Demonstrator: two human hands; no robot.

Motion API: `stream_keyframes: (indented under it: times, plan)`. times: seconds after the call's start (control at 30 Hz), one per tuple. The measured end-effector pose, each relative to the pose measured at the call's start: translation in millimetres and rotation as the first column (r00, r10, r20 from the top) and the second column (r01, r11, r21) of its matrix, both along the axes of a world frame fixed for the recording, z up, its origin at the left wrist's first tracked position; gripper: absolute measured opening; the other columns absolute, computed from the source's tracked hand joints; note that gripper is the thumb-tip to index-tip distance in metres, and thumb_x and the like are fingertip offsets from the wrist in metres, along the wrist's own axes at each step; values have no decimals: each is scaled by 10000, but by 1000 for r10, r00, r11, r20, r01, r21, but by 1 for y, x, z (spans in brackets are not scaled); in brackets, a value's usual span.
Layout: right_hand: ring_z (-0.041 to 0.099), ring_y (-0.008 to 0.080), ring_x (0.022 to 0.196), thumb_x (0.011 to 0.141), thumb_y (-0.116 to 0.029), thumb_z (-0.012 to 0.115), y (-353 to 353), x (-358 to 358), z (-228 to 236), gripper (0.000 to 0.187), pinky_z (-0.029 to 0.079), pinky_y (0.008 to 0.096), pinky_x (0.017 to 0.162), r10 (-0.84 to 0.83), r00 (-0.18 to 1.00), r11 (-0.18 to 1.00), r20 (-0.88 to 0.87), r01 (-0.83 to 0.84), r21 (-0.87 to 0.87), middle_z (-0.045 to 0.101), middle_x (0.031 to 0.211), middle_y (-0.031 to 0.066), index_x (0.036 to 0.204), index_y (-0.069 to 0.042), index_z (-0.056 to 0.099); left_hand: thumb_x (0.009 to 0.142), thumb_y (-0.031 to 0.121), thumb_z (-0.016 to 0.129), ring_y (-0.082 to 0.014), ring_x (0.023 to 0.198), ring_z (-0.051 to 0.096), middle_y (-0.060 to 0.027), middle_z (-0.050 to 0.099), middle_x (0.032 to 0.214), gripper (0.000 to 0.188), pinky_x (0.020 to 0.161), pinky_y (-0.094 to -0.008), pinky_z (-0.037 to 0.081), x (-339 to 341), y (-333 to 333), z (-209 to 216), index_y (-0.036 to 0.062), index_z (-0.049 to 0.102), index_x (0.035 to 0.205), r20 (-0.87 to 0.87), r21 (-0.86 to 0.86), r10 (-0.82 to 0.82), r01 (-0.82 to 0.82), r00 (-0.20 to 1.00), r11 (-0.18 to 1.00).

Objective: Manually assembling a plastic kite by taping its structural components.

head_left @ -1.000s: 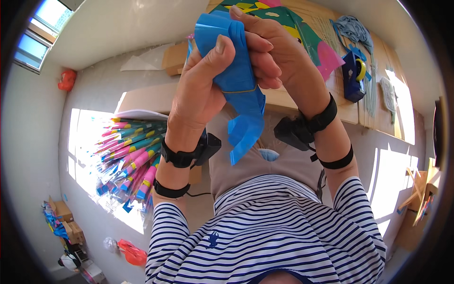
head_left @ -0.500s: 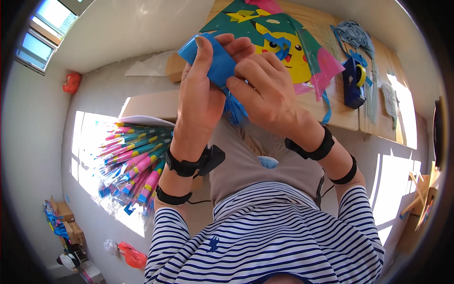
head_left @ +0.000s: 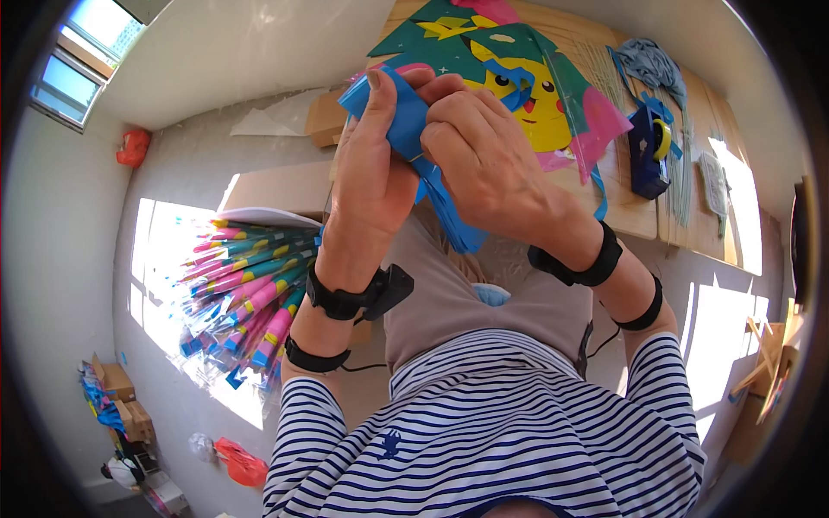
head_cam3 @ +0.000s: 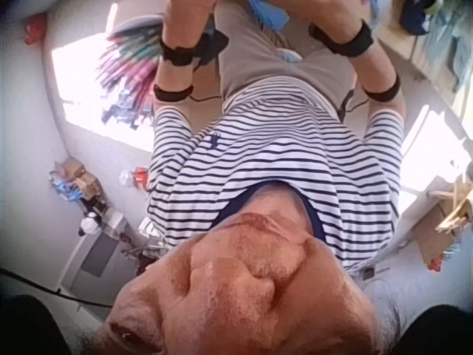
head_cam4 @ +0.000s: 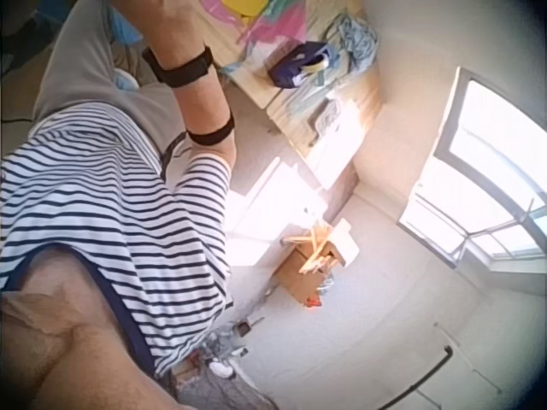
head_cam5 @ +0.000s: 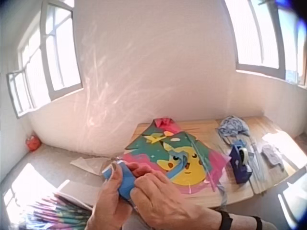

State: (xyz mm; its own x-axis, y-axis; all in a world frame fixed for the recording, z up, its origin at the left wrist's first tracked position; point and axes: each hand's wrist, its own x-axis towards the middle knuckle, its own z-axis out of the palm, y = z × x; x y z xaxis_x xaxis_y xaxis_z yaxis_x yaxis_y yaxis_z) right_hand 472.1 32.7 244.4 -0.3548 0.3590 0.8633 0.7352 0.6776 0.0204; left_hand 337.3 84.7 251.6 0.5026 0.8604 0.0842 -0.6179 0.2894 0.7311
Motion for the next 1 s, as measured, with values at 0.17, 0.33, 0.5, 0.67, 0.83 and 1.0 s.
stream_keyframes:
  times: [0.17,0.33,0.5,0.67,0.83,1.0]
  plan:
    - [563,314,713,702,-25,672,-9,-1,4,203,467,411,684,50,999,970,-15,-52,-238,521,788,130,825,-26,510,1022,477,525,-318,1052,667,-194,681,1120,516,934,-415,546,0,1,-2,-17,551,1169,26,-17,-33,34,999,999]
    - [605,338,688,748,-12,664,-16,-1,-6,172,458,435,601,49,994,930,-102,-83,-357,591,767,139,844,-28,523,1001,537,523,-326,1198,614,-190,643,1202,587,1017,-431,499,-7,4,2,-7,529,1223,-125,88,-37,49,991,995]
    - [612,366,686,794,-9,662,-29,-8,-31,145,442,455,556,38,949,882,-313,-179,-437,606,769,154,897,-29,563,996,516,554,-329,1062,687,-198,703,1056,550,920,-416,555,-13,3,14,-8,581,1165,-231,267,57,7,971,964]
    - [594,345,679,821,-3,657,-29,-7,-28,133,440,416,575,37,940,895,-339,-182,-407,610,787,152,943,-15,605,1003,490,564,-297,972,721,-182,723,981,504,842,-378,586,-10,4,10,4,616,1124,-327,353,58,65,943,933]
    - [577,220,634,872,-48,648,-28,-2,-22,59,414,318,571,-78,792,704,-605,-386,-597,643,767,107,906,0,660,1003,500,557,-286,941,729,-171,727,957,505,827,-374,591,-8,0,13,13,620,1122,-259,409,116,0,959,913]
    - [515,67,647,929,-84,619,-35,7,-28,123,381,241,580,-291,345,504,-892,-737,-449,610,729,-3,903,11,692,1015,479,549,-237,924,728,-135,732,936,476,821,-345,593,-9,-8,9,21,629,1119,-276,529,101,63,956,846]
